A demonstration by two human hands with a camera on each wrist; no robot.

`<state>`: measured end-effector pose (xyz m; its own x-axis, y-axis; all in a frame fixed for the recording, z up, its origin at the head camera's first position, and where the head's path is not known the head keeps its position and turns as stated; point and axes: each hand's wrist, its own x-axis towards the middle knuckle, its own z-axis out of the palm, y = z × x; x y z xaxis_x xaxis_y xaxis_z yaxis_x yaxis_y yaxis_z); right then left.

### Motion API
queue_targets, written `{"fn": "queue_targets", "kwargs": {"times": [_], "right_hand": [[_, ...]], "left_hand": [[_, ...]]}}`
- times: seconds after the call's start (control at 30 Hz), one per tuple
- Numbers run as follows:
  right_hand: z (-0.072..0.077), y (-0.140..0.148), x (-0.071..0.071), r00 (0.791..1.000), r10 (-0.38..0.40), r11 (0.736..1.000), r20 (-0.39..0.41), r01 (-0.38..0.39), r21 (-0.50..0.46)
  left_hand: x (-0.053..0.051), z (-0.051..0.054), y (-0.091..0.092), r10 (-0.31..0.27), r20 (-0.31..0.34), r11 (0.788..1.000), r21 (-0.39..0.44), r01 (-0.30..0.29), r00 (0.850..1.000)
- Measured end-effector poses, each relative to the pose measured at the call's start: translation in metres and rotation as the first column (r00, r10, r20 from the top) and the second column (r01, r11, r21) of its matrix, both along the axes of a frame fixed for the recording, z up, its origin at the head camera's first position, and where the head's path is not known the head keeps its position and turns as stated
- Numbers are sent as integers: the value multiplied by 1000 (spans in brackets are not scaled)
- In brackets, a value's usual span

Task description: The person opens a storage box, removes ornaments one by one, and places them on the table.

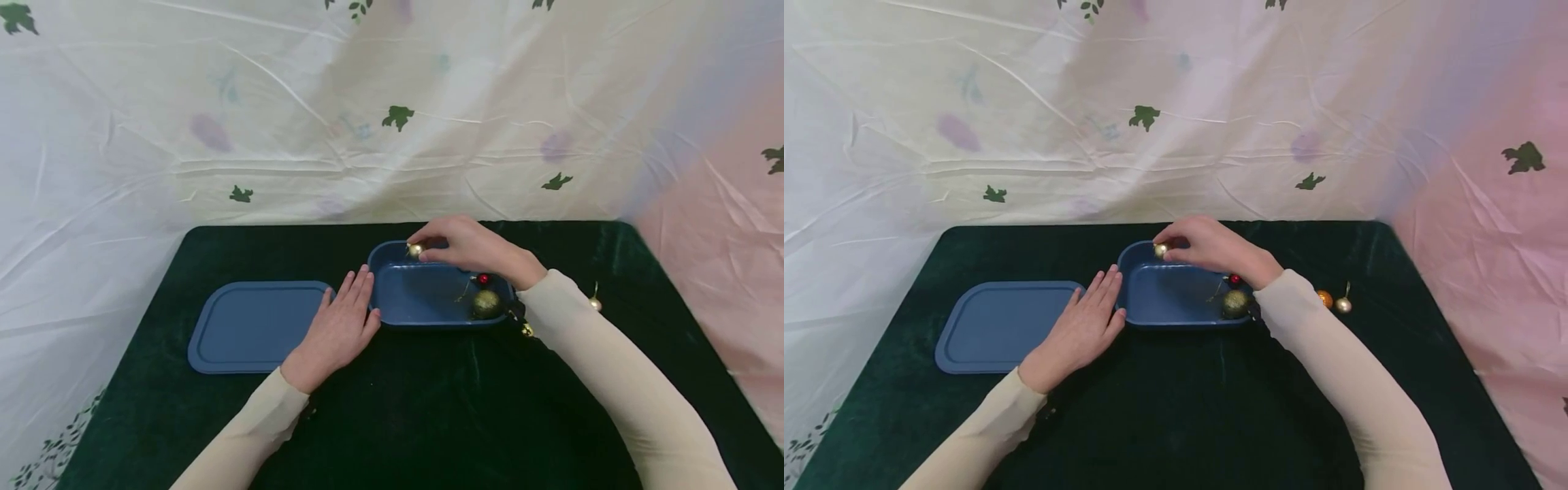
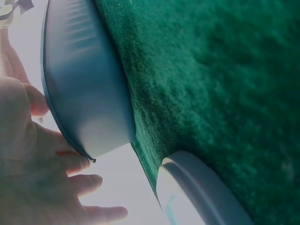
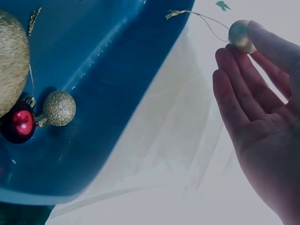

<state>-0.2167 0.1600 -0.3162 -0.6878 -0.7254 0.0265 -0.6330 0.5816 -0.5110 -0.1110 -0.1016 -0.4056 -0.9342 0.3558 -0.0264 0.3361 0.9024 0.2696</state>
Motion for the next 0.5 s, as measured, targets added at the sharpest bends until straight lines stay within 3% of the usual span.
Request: {"fn": "queue_targets", "kwargs": {"times": [0.33,0.5], "right_hand": [[4,25,18,992,-121,986,35,124,-108],[2,37,31,986,-164,970,13,164,-178]], "left_hand": [[-3,1,-1,1,-11,1000,-2,-1,1000],[-3,2,-3,-4,-23,1000,8,4,1000]]}}
